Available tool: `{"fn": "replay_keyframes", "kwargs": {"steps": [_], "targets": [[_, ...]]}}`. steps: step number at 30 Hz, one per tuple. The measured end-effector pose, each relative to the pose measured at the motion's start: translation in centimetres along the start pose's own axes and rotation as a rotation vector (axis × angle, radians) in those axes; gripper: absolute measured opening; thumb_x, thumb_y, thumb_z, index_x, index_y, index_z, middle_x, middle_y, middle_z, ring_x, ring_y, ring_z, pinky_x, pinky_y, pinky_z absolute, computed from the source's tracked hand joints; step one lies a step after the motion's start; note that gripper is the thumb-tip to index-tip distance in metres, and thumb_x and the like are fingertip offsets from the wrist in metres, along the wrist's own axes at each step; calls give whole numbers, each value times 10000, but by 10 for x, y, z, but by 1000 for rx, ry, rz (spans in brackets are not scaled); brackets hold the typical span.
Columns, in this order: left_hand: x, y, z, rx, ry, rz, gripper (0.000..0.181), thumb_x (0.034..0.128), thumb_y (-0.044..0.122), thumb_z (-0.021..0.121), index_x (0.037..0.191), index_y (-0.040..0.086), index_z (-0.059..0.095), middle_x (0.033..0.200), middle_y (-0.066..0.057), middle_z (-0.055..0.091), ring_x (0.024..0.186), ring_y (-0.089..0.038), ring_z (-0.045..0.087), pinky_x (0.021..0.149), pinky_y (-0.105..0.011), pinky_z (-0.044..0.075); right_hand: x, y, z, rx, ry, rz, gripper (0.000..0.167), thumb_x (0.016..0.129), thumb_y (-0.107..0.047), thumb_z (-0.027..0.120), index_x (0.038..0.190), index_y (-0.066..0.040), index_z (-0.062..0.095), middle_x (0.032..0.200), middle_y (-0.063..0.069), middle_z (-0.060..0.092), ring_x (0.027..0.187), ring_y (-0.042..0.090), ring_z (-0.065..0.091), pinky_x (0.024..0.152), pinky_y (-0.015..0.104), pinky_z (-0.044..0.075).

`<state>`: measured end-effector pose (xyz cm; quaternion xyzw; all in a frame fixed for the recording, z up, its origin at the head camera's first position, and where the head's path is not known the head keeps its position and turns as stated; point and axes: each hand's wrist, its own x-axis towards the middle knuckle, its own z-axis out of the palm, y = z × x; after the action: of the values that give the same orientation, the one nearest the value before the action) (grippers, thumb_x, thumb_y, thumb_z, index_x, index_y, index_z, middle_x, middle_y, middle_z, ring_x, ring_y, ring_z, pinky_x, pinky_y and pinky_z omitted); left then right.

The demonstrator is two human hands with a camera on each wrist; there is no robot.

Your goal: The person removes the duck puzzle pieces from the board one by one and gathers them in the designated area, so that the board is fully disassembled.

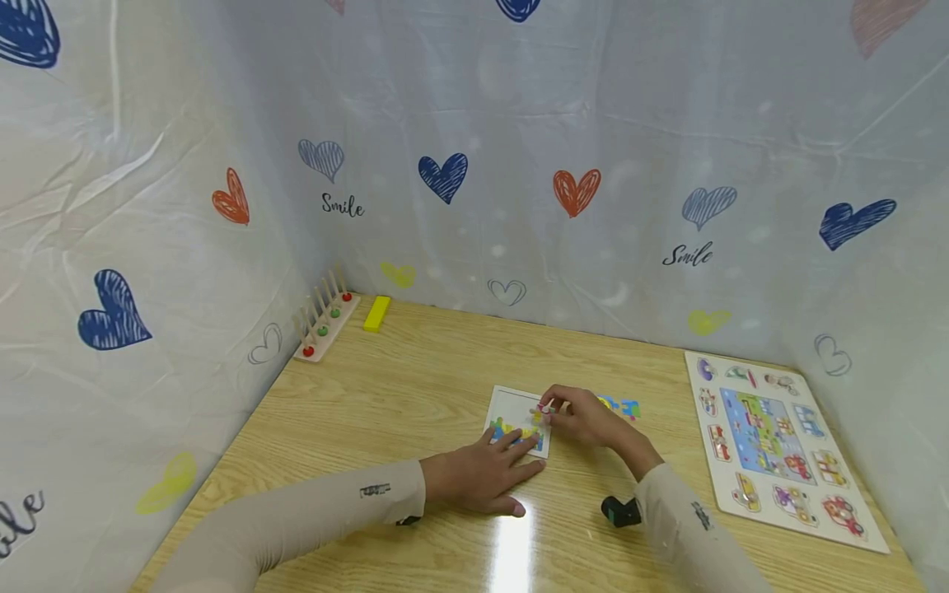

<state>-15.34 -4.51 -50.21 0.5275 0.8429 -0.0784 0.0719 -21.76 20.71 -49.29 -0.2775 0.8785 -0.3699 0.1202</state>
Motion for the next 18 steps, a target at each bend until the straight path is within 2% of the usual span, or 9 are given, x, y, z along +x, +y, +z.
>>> {"fn": "replay_keyframes", "kwargs": {"steps": [6,9,15,18], "targets": [[0,0,0,-18,-4,3,739,1026,660,207,1625,226,192,1690,-116,128,1523,-359,243,1122,-571,375,-6,2,-3,-13,22,14,140,983,-135,659,1123,-124,649,1011,18,663,909,144,587,747,270,493],[0,0,-1,-28,-12,3,737,1027,656,210,1626,227,186,1691,-118,121,1524,-363,235,1121,-575,375,-9,2,-5,3,18,35,159,984,-151,660,1137,-107,644,1006,38,655,881,147,580,720,272,498],[1,-1,-1,-24,-28,3,736,1027,658,197,1628,234,171,1693,-117,108,1529,-359,222,1125,-572,371,-17,2,-11,62,14,71,235,995,-155,646,1207,-57,621,975,100,622,615,101,537,591,270,507],[2,-1,-1,-23,-34,3,737,1027,658,197,1629,234,166,1693,-117,104,1530,-359,218,1125,-571,371,-21,4,-14,79,24,61,253,996,-150,643,1219,-34,610,964,122,620,554,77,501,554,264,492]]}}
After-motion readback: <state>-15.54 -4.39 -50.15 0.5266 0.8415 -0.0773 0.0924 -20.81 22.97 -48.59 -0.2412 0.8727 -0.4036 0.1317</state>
